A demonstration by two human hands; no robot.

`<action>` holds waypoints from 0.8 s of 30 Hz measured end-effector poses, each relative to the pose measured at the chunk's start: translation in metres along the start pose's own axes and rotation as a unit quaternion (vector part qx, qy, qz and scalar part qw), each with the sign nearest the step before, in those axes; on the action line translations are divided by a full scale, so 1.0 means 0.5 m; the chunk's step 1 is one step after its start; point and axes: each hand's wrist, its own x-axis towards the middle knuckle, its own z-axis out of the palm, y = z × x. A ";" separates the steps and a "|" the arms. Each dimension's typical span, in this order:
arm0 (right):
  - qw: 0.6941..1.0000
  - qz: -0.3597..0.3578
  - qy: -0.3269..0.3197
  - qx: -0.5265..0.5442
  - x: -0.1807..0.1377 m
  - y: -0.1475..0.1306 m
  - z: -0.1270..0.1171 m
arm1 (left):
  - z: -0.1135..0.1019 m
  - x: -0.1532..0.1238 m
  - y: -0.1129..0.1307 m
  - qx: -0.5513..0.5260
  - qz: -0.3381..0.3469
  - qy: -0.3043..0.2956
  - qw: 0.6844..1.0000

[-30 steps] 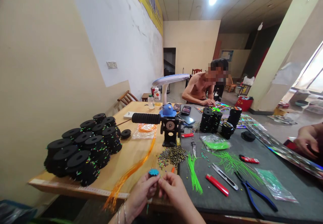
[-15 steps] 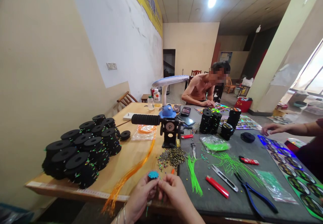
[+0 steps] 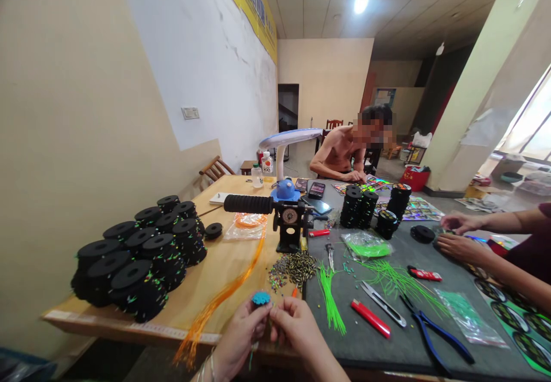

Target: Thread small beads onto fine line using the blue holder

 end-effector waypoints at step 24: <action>0.998 -0.031 0.046 0.008 -0.003 0.014 -0.015 | 0.003 0.001 -0.017 0.095 0.100 0.060 0.989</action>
